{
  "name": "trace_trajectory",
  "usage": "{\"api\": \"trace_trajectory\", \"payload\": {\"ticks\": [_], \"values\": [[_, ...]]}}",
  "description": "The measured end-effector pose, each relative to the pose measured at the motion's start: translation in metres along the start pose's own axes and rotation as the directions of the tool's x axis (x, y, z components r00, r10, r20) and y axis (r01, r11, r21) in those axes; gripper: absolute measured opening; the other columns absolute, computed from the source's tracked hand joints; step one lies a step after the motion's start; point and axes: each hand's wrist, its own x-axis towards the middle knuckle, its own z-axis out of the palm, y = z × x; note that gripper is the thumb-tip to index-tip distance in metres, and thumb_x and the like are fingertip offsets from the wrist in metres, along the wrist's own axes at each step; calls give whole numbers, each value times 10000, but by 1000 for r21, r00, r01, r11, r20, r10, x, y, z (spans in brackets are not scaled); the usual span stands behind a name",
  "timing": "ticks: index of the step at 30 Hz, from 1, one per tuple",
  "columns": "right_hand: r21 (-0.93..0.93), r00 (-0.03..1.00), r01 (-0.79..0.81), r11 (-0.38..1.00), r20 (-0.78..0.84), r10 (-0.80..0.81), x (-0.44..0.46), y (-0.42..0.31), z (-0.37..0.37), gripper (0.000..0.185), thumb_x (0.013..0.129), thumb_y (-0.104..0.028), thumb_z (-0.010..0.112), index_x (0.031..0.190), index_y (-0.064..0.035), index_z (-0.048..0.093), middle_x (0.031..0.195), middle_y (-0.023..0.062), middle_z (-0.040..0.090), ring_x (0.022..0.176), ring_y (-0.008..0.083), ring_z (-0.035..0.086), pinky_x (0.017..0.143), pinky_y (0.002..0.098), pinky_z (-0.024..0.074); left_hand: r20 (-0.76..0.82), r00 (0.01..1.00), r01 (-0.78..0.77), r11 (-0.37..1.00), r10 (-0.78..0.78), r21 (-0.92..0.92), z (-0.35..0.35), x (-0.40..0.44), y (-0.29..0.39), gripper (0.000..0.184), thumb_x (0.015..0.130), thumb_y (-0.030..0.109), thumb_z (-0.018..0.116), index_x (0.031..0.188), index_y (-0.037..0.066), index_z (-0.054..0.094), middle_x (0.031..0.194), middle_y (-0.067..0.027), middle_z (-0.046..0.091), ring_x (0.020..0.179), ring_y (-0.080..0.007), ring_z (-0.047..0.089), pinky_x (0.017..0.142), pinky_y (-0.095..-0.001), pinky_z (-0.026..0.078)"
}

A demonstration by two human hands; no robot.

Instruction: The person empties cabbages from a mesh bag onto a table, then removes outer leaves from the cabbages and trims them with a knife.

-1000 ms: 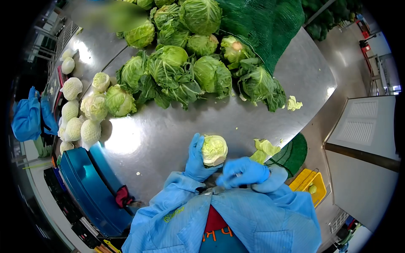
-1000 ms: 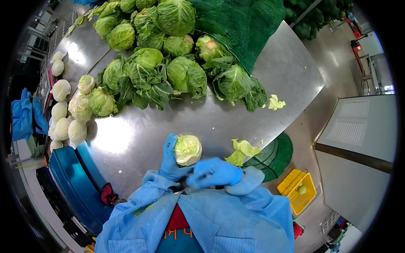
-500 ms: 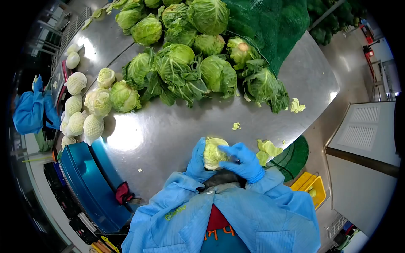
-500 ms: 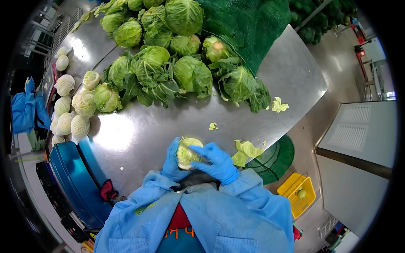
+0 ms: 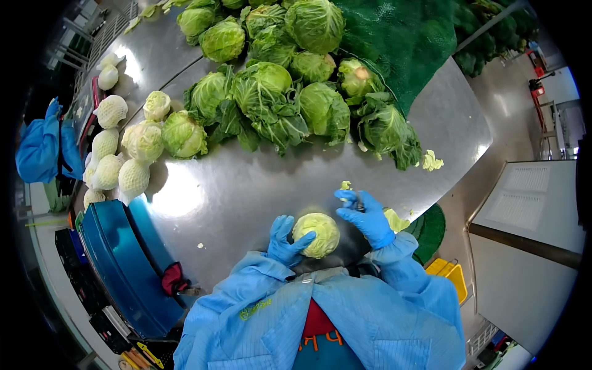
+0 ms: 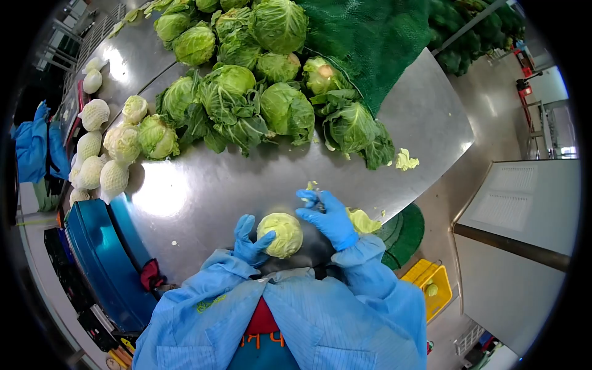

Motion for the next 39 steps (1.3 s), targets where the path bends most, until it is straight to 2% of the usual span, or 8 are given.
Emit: {"api": "trace_trajectory", "payload": {"ticks": [8, 11, 14, 19, 32, 34, 35, 39], "values": [[-307, 935, 245, 920, 325, -141, 27, 20, 13, 265, 815, -195, 753, 1037, -70, 678, 908, 18, 623, 795, 125, 580, 722, 259, 476, -26, 1000, -8, 998, 6, -58, 4, 0, -5, 549, 664, 168, 827, 1150, 364, 662, 1292, -144, 450, 1162, -372, 474, 989, -466, 407], [-194, 975, -53, 980, -223, 9, 36, 15, 14, 245, 817, -193, 753, 1015, -71, 677, 904, 14, 622, 777, 116, 584, 700, 261, 481, -20, 999, -50, 994, 48, -97, 0, 7, -5, 543, 665, 165, 826, 1144, 362, 663, 1315, -143, 436, 1172, -369, 479, 999, -456, 403], [-105, 954, 241, 965, -156, -255, 41, 21, 7, 274, 814, -211, 757, 1048, -89, 680, 902, 8, 613, 807, 98, 573, 722, 253, 474, -29, 999, -46, 990, 42, -133, 0, 10, -3, 538, 670, 164, 824, 1144, 362, 663, 1330, -141, 423, 1180, -365, 474, 993, -461, 410], [-391, 907, 296, 871, 402, -128, 35, 15, 26, 315, 803, -272, 747, 1053, -90, 686, 930, 85, 615, 855, 219, 616, 762, 309, 494, -45, 997, -74, 989, 69, -128, 4, 7, -6, 510, 684, 153, 814, 1133, 349, 671, 1322, -145, 425, 1132, -368, 508, 967, -489, 424], [-512, 784, 120, 850, -477, -398, -7, 89, -65, 285, 815, -121, 740, 1096, -110, 692, 857, 59, 639, 704, 157, 575, 666, 277, 474, -40, 996, 62, 942, -80, -331, 17, 12, -1, 470, 806, 144, 726, 1249, 165, 571, 1255, -194, 548, 1085, -363, 581, 919, -437, 481], [-456, 839, 93, 885, -443, -316, -3, 79, -62, 306, 836, -166, 730, 1131, -96, 680, 826, 40, 635, 693, 134, 560, 666, 266, 470, 549, 613, 599, -119, -569, -792, 11, 38, 12, 435, 840, 220, 688, 1241, 110, 563, 1252, -178, 566, 1093, -340, 587, 937, -455, 481], [-425, 863, 78, 902, -424, -274, 1, 73, -57, 321, 847, -188, 726, 1148, -89, 674, 810, 30, 632, 687, 122, 553, 665, 261, 467, 865, 324, 484, -718, -383, -500, 5, 52, 17, 434, 857, 258, 668, 1238, 82, 559, 1251, -170, 576, 1098, -328, 589, 946, -464, 481], [82, 963, -265, 961, -34, 269, 25, 55, -17, 352, 894, -319, 673, 1103, -36, 683, 770, -9, 618, 673, 82, 511, 610, 234, 425, 953, 266, 283, -933, -144, -220, -20, 91, 32, 527, 937, 468, 462, 1222, 36, 558, 1201, -161, 612, 1092, -298, 602, 959, -457, 487]]}}
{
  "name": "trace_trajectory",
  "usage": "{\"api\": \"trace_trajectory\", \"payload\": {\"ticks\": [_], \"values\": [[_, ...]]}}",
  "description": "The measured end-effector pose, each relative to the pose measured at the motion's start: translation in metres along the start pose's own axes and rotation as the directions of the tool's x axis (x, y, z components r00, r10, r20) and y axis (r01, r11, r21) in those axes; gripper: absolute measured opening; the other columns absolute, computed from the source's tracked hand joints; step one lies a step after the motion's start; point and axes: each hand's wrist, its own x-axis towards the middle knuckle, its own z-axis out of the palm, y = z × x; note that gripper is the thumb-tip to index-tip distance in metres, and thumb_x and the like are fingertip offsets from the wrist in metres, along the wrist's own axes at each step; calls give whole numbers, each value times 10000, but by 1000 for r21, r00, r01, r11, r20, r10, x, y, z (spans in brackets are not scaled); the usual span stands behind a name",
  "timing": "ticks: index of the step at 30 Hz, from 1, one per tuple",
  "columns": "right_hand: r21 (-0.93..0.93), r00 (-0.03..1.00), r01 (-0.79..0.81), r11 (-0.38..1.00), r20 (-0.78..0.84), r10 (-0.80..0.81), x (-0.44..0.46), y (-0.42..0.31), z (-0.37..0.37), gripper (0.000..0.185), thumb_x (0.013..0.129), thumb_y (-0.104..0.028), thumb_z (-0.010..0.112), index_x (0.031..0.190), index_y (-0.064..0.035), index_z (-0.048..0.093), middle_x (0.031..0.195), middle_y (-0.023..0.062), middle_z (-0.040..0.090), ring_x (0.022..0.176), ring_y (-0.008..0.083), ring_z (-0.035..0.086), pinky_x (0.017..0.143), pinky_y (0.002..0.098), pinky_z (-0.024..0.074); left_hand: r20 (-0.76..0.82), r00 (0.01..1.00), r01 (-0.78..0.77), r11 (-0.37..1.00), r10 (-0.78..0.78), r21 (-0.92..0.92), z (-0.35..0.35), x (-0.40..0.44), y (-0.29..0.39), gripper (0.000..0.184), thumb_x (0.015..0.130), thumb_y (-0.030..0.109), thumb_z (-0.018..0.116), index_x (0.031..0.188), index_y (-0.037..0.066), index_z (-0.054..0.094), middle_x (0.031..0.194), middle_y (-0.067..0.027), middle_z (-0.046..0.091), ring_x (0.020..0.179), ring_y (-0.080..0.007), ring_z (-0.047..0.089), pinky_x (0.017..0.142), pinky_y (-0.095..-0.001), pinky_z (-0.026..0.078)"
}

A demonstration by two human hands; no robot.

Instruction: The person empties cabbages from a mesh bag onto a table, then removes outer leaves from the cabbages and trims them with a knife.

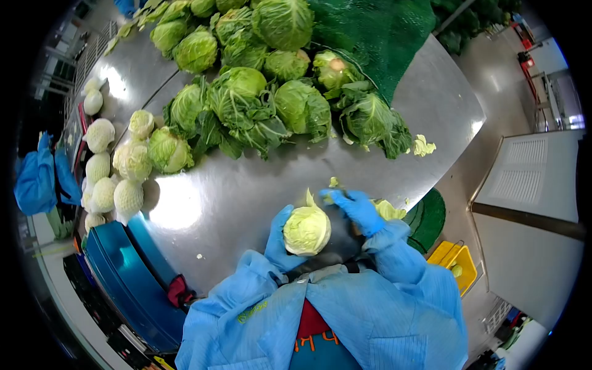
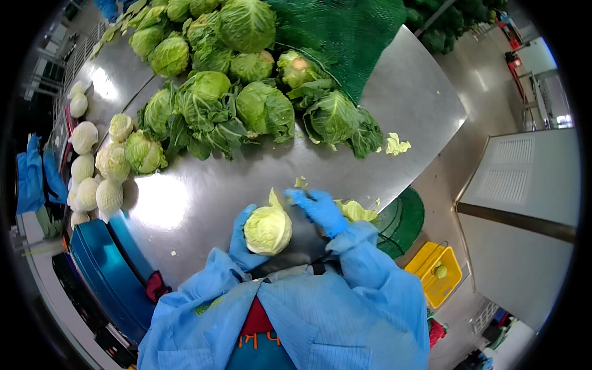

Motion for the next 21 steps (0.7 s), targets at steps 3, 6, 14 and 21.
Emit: {"api": "trace_trajectory", "payload": {"ticks": [3, 6, 14, 21], "values": [[187, 949, -148, 971, 303, 87, 3, -3, 26, 340, 900, -347, 659, 1039, -40, 704, 788, -17, 629, 659, 62, 486, 566, 215, 381, 94, 969, -248, 903, 230, 350, 25, -18, -10, 484, 919, 402, 497, 1231, 36, 543, 1209, -155, 605, 1088, -284, 604, 969, -447, 485], [263, 935, -101, 960, 355, 1, -6, -16, 35, 301, 892, -326, 670, 996, -48, 715, 775, -28, 622, 653, 48, 480, 555, 201, 366, 176, 919, -380, 677, 352, 630, 12, -22, -4, 530, 816, 230, 663, 1270, 30, 478, 1206, -143, 592, 1102, -256, 596, 980, -419, 486], [197, 984, -26, 980, 180, -10, -27, -45, 18, 270, 879, -268, 683, 1081, -91, 709, 790, -60, 612, 569, 24, 418, 493, 189, 332, 542, 730, -632, 109, 416, 768, -4, -24, -5, 967, 606, 150, 883, 1378, 43, 309, 1297, -118, 510, 1182, -242, 533, 1036, -399, 428], [-93, 984, 177, 980, 33, -175, -27, -25, 22, 272, 935, -346, 581, 993, -114, 709, 770, 9, 636, 553, 124, 505, 504, 275, 406, 448, 758, -573, 157, 473, 804, -15, -23, 5, 1032, 589, 151, 900, 1396, 23, 270, 1331, -149, 450, 1225, -264, 490, 1029, -399, 421]]}}
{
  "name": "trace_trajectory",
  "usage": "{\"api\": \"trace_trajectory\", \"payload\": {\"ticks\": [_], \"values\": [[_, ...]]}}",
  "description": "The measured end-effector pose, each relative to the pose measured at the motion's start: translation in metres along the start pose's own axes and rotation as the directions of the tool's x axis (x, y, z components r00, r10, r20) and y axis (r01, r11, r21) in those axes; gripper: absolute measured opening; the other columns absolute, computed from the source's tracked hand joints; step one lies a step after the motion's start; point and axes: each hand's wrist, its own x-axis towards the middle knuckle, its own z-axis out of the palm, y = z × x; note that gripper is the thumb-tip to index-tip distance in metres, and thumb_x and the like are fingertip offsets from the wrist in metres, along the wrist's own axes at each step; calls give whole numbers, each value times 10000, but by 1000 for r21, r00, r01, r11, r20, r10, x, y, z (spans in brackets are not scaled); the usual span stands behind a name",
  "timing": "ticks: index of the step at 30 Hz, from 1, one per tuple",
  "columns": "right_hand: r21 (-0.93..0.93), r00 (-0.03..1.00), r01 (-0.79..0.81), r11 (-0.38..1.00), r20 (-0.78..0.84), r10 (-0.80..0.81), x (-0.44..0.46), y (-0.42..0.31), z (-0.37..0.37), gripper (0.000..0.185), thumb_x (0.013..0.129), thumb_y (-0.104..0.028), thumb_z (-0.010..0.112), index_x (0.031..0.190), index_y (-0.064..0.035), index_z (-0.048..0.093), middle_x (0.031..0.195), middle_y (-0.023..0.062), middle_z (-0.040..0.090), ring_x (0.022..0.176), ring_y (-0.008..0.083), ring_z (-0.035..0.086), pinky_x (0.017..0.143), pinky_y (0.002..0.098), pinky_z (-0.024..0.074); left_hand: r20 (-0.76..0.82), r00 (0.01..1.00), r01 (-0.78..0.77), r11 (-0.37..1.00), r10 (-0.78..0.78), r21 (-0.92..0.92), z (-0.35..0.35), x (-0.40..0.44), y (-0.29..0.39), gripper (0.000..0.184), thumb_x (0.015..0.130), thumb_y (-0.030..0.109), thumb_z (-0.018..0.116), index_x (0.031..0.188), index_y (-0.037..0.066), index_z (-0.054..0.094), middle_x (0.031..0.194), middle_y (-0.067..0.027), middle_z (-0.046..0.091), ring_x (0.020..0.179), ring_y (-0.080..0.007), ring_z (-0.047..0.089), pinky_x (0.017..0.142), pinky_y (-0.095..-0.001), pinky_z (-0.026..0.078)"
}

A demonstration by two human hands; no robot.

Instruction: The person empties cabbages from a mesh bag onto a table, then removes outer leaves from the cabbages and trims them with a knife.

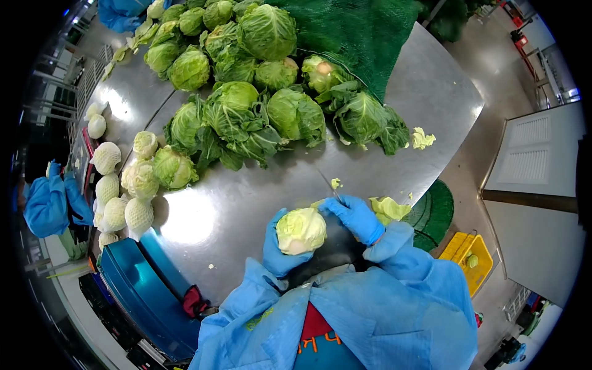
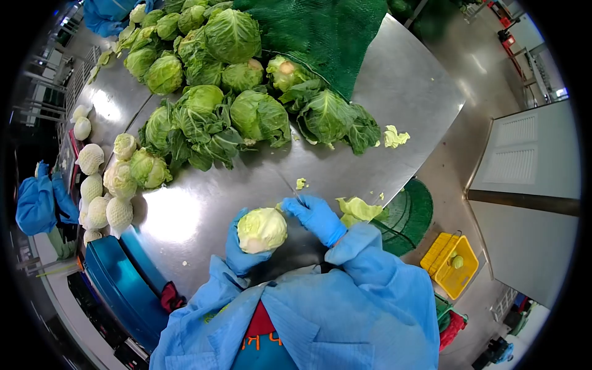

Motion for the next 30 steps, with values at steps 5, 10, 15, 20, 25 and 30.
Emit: {"api": "trace_trajectory", "payload": {"ticks": [5, 10, 15, 20, 25, 30], "values": [[-727, 876, 306, 615, -39, -481, -25, 22, 9, 390, 926, -477, 517, 791, -132, 639, 760, 98, 619, 614, 289, 587, 547, 418, 458, -160, 987, 67, 926, -7, 372, -1, 6, -21, 953, 613, 100, 882, 1354, 15, 290, 1266, -165, 479, 1166, -256, 527, 994, -385, 448], [-727, 884, 365, 582, 74, -462, -33, 32, 16, 376, 899, -457, 559, 757, -112, 601, 707, 89, 569, 643, 307, 586, 560, 427, 451, -170, 985, 104, 920, -42, 377, 4, 16, -26, 948, 631, 126, 875, 1346, -4, 266, 1259, -173, 477, 1156, -251, 530, 985, -372, 454], [-691, 877, 439, 574, 193, -440, -12, 39, 5, 446, 901, -524, 517, 724, -123, 599, 699, 84, 598, 638, 313, 601, 549, 442, 460, -166, 978, 175, 918, -123, 355, 6, 22, -16, 937, 647, 160, 870, 1338, -19, 263, 1257, -180, 480, 1154, -253, 532, 982, -367, 457], [-694, 857, 475, 541, 227, -462, 4, 38, -4, 486, 910, -530, 498, 694, -111, 616, 681, 112, 623, 627, 337, 609, 560, 454, 474, -154, 978, 196, 872, -141, 448, 8, 28, -12, 932, 649, 166, 865, 1333, -22, 262, 1241, -181, 495, 1138, -252, 544, 969, -365, 468], [-799, 905, 349, 490, 152, -397, 2, 22, 13, 508, 924, -531, 469, 685, -110, 624, 656, 109, 623, 612, 338, 611, 562, 461, 481, -148, 978, 188, 918, -144, 349, 0, 35, -23, 900, 651, 142, 857, 1316, -24, 274, 1235, -180, 499, 1134, -246, 548, 959, -361, 477], [-859, 921, 301, 415, 149, -361, -2, 10, 17, 441, 949, -476, 448, 735, -117, 591, 658, 98, 602, 609, 306, 607, 538, 441, 469, -127, 975, 213, 935, -183, 285, 0, 42, -22, 923, 632, 211, 882, 1280, -50, 278, 1195, -184, 521, 1086, -243, 574, 917, -363, 494]]}}
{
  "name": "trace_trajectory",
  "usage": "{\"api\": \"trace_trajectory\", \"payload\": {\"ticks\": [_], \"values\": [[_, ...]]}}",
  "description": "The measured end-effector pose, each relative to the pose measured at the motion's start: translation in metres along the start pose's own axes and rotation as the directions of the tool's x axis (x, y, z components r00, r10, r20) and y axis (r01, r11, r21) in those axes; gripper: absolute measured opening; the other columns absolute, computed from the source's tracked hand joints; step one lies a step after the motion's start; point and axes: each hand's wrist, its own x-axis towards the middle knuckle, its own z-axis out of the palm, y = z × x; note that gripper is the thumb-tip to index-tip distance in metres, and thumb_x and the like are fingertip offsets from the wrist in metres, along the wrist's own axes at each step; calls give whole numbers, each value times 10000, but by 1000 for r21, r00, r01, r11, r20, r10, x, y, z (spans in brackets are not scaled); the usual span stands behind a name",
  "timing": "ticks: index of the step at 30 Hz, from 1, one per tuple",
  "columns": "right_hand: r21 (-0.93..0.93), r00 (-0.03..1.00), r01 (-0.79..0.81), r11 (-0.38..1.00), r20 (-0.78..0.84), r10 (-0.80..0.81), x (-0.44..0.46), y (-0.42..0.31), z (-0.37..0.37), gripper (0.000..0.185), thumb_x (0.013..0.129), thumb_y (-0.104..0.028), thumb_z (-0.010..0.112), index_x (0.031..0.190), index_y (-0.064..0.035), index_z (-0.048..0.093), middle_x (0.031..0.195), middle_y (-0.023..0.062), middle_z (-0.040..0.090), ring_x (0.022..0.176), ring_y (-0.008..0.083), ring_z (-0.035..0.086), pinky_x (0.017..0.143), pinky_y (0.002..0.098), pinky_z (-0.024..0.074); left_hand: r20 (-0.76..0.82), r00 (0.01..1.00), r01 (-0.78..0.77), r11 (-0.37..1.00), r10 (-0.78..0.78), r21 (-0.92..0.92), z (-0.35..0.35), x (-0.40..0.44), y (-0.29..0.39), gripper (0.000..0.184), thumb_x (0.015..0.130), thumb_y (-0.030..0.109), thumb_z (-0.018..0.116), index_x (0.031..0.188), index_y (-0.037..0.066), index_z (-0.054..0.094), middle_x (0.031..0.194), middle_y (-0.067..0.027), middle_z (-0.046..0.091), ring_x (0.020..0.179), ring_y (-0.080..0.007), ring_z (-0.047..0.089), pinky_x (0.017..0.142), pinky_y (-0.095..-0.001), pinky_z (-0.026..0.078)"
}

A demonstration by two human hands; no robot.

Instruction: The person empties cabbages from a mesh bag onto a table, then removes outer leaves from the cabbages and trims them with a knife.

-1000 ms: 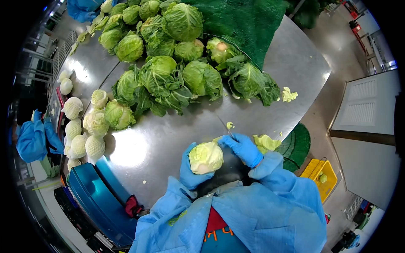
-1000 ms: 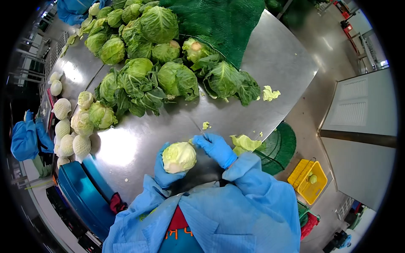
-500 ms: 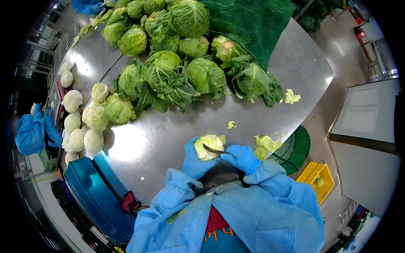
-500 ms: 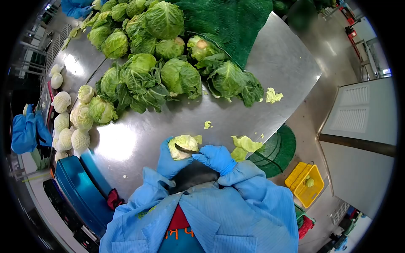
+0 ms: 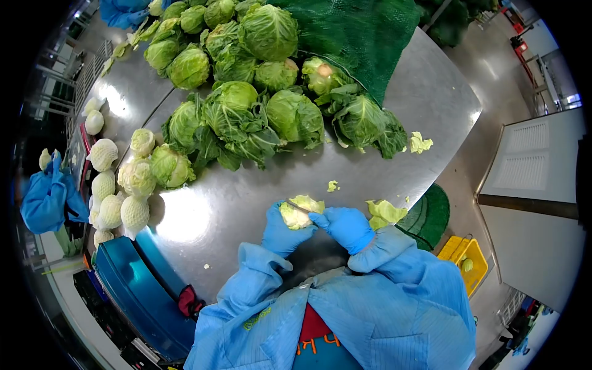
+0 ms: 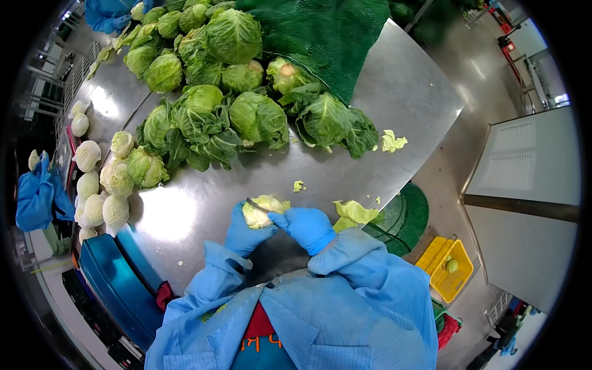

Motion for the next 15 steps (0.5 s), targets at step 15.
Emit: {"api": "trace_trajectory", "payload": {"ticks": [15], "values": [[227, 1000, 4, 974, 9, -7, 10, 15, 18, 436, 948, -484, 464, 747, -128, 614, 662, 92, 602, 610, 307, 601, 537, 429, 455, -59, 998, -26, 998, 29, 54, 5, -1, 15, 771, 646, 148, 864, 1186, -60, 354, 1142, -172, 563, 1019, -205, 602, 876, -329, 513]]}}
